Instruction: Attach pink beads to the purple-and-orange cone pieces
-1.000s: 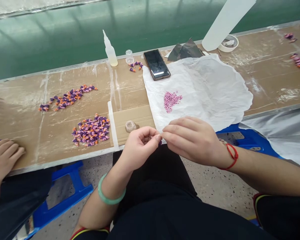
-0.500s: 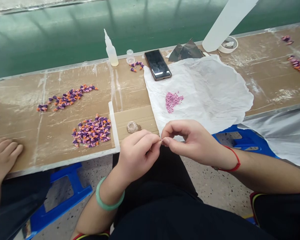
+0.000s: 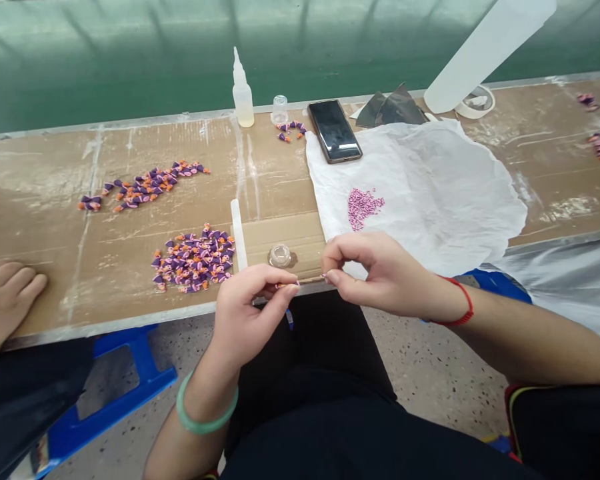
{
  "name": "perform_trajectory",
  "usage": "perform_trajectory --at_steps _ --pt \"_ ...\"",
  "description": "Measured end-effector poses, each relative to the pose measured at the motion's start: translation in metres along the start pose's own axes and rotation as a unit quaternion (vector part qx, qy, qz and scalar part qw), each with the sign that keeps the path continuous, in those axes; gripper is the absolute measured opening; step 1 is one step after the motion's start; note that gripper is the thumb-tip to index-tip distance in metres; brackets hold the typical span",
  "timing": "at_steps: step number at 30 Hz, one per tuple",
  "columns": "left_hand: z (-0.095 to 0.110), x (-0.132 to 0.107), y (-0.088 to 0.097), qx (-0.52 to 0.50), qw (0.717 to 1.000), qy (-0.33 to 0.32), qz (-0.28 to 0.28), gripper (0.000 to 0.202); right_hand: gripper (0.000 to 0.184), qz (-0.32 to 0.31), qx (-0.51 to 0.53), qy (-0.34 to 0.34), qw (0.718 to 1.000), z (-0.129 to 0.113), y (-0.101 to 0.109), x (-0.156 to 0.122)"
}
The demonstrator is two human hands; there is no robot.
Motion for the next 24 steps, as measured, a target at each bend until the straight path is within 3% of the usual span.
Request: perform_trajectory --at_steps 4,11,18,24 --pt "-0.025 -0.009 0.006 0.001 0.998 0.066 0.011 0.008 0.014 -0.058 -0.160 0.062 0.983 0.007 -0.004 0.027" --pt "-0.042 -0.013 0.001 0.014 0.997 0.078 -0.006 0.010 0.021 -0.212 -0.339 0.090 0.912 0.012 -0.028 0.069" --pt "-0.039 -0.014 0.001 0.015 0.999 0.045 0.005 0.011 0.026 -0.251 -0.383 0.127 0.880 0.010 -0.039 0.078" --pt "-0.044 -0.016 0.002 -0.025 0.998 0.060 0.016 0.010 0.032 -0.232 -0.361 0.122 0.895 0.010 -0.037 0.080"
Point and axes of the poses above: each hand's wrist, its own x-axis towards the middle knuckle, its own y-axis out of the back of the hand, z = x × y, the point moved 7 cm from there along x, towards the middle knuckle, and after that the axes turned 1 degree about -z, right-handed, at the moved point
